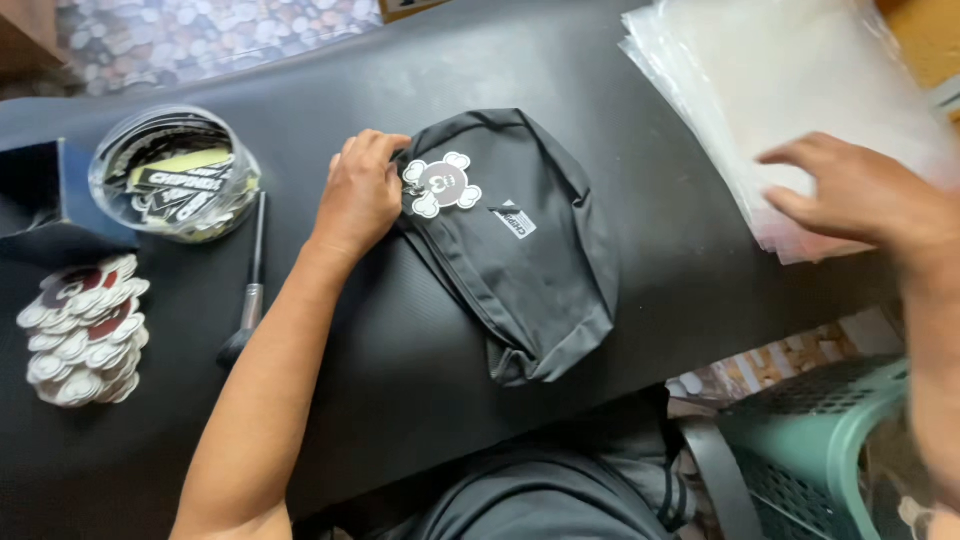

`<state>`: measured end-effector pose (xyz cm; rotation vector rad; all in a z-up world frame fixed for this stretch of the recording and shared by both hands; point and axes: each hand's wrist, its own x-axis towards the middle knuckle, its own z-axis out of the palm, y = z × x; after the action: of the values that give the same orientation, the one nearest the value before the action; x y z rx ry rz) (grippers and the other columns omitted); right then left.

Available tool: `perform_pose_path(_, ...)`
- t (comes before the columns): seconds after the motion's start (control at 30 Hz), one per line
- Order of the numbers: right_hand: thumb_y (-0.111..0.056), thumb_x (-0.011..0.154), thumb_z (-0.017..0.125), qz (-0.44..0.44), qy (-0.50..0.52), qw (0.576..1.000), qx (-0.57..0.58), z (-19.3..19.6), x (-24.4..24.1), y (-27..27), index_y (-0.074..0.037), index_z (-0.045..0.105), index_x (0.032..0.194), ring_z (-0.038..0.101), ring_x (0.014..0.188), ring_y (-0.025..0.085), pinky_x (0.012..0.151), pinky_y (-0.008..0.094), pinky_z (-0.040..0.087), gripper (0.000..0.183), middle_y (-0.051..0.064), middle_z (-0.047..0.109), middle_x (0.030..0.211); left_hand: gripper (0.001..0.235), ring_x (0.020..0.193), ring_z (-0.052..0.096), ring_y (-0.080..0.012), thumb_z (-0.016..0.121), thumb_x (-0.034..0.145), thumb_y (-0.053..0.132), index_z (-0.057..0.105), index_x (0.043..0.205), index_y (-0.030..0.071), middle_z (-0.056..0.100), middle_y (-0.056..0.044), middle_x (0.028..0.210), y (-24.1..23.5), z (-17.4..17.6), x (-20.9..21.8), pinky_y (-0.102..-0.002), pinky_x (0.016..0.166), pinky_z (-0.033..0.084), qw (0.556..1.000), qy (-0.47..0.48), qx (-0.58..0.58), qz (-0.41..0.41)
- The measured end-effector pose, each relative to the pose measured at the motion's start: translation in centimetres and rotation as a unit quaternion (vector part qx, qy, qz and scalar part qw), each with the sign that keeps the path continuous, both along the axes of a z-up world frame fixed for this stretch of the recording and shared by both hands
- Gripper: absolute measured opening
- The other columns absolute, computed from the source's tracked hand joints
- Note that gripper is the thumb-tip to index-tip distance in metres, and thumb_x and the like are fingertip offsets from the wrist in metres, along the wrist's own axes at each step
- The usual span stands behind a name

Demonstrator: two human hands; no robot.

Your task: The person attaches a decorative bear-shaped tag to a black bag using a small metal clasp. They then use a brush to dust the bag's surface before placing it into a clear plastic zip-lock bag and sealing it.

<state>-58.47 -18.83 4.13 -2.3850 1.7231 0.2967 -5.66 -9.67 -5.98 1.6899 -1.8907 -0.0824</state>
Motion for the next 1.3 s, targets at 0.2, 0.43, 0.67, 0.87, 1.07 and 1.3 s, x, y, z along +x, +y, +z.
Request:
perform_pose_path(0.2, -0.02, 0.076, 0.065, 0.044, -0.036, 0.998, -0.02, -5.6, -13.2, 0.2, -0.022, 0.054, 0.151, 0.048, 0.142, 0.022, 0.124, 0.04, 0.03, 0.075, 0.009, 0.052, 0.154, 0.028, 0.112, 0.061, -0.0301, 0.052, 0.096, 0.008, 0.065, 0.121, 0.007, 0.066, -0.01, 0.116, -1.1, 0.7, -1.1, -0.046, 0.096, 0.043, 0.995, 0.086, -0.004, -0.05)
perform_pose_path(0.43, -0.06, 0.082, 0.067, 0.026, -0.013, 0.992, -0.124, -2.7, -8.3, 5.0, -0.02, 0.067, 0.139, 0.055, 0.139, 0.024, 0.12, 0.053, 0.036, 0.069, 0.005, 0.063, 0.146, 0.024, 0.114, 0.059, -0.0322, 0.062, 0.099, 0.009, 0.066, 0.121, 0.0, 0.062, -0.016, 0.121, 0.6, 1.5, -1.0, -0.043, 0.104, 0.045, 0.988, 0.103, -0.067, -0.09)
perform_pose_path(0.67, -0.035, 0.098, 0.077, 0.141, 0.037, 0.916, -0.374, -6.1, -9.0, 5.2, -0.025, 0.081, 0.118, 0.075, 0.117, 0.012, 0.104, 0.033, 0.057, 0.023, -0.007, 0.079, 0.128, 0.021, 0.113, 0.06, -0.0301, 0.063, 0.1, 0.012, 0.066, 0.119, 0.003, 0.062, -0.013, 0.12, 1.6, 1.9, -0.5, -0.042, 0.103, 0.045, 0.989, 0.123, -0.04, -0.07)
perform_pose_path(0.87, -0.035, 0.1, 0.073, 0.144, 0.047, 0.913, -0.379, -6.6, -8.3, 4.7, -0.019, 0.08, 0.115, 0.076, 0.108, 0.02, 0.098, 0.037, 0.059, 0.022, -0.002, 0.08, 0.122, 0.017, 0.113, 0.061, -0.0278, 0.065, 0.099, 0.013, 0.067, 0.115, 0.006, 0.064, -0.011, 0.118, 1.6, 1.8, -0.4, -0.039, 0.104, 0.045, 0.988, 0.121, -0.056, -0.082)
perform_pose_path(1.07, -0.027, 0.118, 0.066, 0.084, 0.123, 0.859, -0.49, -7.3, -8.6, 3.6, -0.023, 0.076, 0.11, 0.073, 0.087, 0.019, 0.073, 0.031, 0.055, 0.014, -0.002, 0.076, 0.106, 0.018, 0.114, 0.06, -0.0274, 0.063, 0.1, 0.017, 0.067, 0.115, 0.007, 0.063, -0.01, 0.119, 1.5, 1.4, -0.4, -0.04, 0.102, 0.045, 0.987, 0.135, -0.043, -0.074)
perform_pose_path(1.3, -0.02, 0.123, 0.062, 0.128, 0.084, 0.836, -0.527, -3.4, 1.5, 2.1, -0.008, 0.069, 0.113, 0.067, 0.084, 0.02, 0.07, 0.031, 0.054, 0.017, 0.007, 0.074, 0.108, 0.018, 0.112, 0.06, -0.0289, 0.063, 0.099, 0.017, 0.067, 0.112, 0.006, 0.064, -0.011, 0.115, 1.2, 1.0, -0.2, -0.041, 0.102, 0.044, 0.988, 0.116, -0.062, -0.075)
